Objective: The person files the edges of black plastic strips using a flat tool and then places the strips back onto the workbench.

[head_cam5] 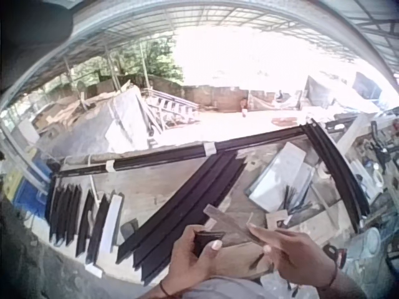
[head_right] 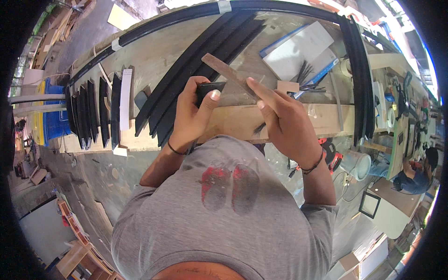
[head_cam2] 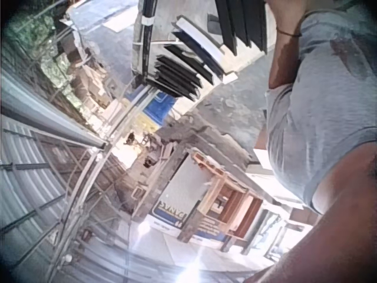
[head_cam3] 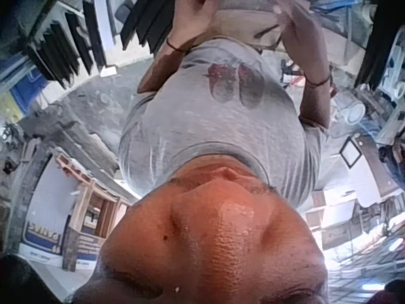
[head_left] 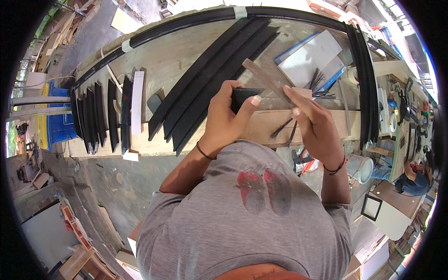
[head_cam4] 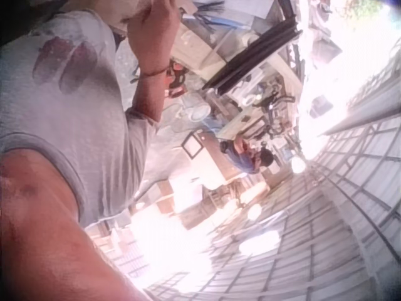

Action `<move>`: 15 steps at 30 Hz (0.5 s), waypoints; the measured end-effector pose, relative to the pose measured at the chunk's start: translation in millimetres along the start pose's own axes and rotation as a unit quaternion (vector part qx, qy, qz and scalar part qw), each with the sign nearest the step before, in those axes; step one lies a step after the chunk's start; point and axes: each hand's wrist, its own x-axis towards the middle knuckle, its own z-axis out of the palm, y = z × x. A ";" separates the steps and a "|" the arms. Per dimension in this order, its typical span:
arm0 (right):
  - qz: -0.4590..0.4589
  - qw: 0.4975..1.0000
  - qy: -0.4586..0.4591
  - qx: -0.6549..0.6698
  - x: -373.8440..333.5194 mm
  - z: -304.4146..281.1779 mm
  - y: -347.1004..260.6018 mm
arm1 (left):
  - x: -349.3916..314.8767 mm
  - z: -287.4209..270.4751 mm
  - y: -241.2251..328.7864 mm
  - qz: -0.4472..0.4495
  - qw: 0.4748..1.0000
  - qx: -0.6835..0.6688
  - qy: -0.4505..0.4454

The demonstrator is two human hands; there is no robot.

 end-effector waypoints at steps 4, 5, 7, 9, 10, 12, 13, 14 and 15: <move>-0.004 0.999 -0.009 0.038 -14.8 -5.6 -0.1 | 2.6 -3.8 -4.0 0.013 1.000 -0.008 0.001; -0.036 0.999 0.001 0.039 -17.2 -2.2 4.4 | 2.7 -3.6 -2.6 0.013 1.000 -0.007 0.000; -0.067 0.997 0.013 0.041 -15.1 -0.3 4.4 | 3.1 -2.4 1.2 -0.010 1.000 -0.011 -0.002; -0.037 0.999 -0.017 -0.010 -1.3 -0.9 -1.7 | -1.3 -1.3 0.9 0.000 1.000 0.004 -0.017; -0.035 0.999 -0.016 -0.008 2.6 -1.9 0.1 | -3.2 -0.7 0.4 0.010 0.999 0.019 -0.028; -0.016 0.999 -0.027 0.017 11.3 -4.1 2.0 | -3.6 -0.6 -1.5 0.019 0.999 0.018 -0.028; -0.018 0.999 -0.028 0.018 8.7 -7.4 1.5 | -3.5 -1.4 -1.7 0.027 0.999 0.015 -0.028; -0.036 0.998 -0.042 0.030 4.0 -13.6 2.5 | -2.4 -5.1 -1.9 0.027 0.999 0.017 -0.021; -0.030 0.996 -0.071 0.047 0.0 -20.8 1.8 | -1.4 -11.8 -1.9 0.026 0.998 0.012 -0.048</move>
